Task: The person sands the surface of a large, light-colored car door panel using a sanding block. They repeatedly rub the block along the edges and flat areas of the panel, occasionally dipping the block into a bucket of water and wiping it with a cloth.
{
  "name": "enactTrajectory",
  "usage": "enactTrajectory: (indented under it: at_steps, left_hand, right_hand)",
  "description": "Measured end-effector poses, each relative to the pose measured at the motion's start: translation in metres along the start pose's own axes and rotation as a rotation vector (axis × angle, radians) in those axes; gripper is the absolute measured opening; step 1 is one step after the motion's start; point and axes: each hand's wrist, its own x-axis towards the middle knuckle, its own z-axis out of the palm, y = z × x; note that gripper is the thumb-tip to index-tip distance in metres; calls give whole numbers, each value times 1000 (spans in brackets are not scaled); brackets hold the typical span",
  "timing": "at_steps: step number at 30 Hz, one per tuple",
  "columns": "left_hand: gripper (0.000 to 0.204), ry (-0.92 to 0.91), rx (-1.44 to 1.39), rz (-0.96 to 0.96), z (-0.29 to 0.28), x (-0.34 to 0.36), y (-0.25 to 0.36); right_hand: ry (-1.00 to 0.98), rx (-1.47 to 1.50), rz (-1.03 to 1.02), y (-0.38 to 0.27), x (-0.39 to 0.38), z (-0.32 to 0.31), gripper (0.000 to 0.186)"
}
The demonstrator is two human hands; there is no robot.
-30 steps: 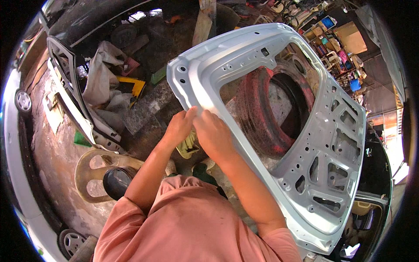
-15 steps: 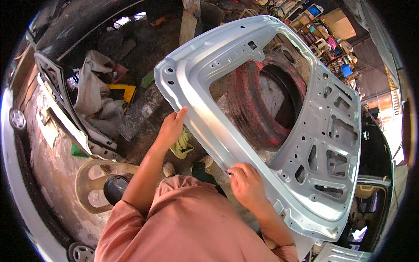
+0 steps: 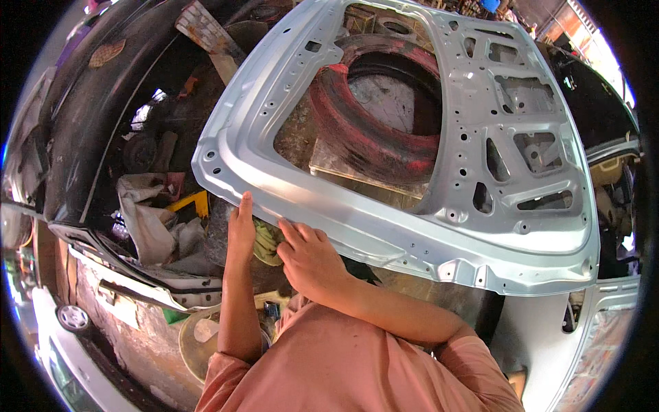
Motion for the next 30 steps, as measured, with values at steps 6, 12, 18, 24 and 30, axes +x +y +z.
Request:
enactTrajectory:
  at_steps: [6, 12, 18, 24, 30]
  left_hand:
    - [83, -38, -52, -24, 2, 2, -2]
    - [89, -32, -72, -47, 4, -5, 7]
    - [92, -23, -2, -40, 6, -11, 16]
    - [90, 35, -84, 1, 4, -10, -9]
    - [30, -19, 357, 155, -15, -50, -5]
  right_hand:
    - [-35, -2, 21, 15, -41, -25, 23]
    - [-52, 23, 43, 27, -68, -41, 22]
    - [-76, 101, 111, 36, -88, -54, 16]
    - [-76, 189, 172, 45, -104, -71, 14]
    - [-28, 317, 228, 57, -119, -83, 13]
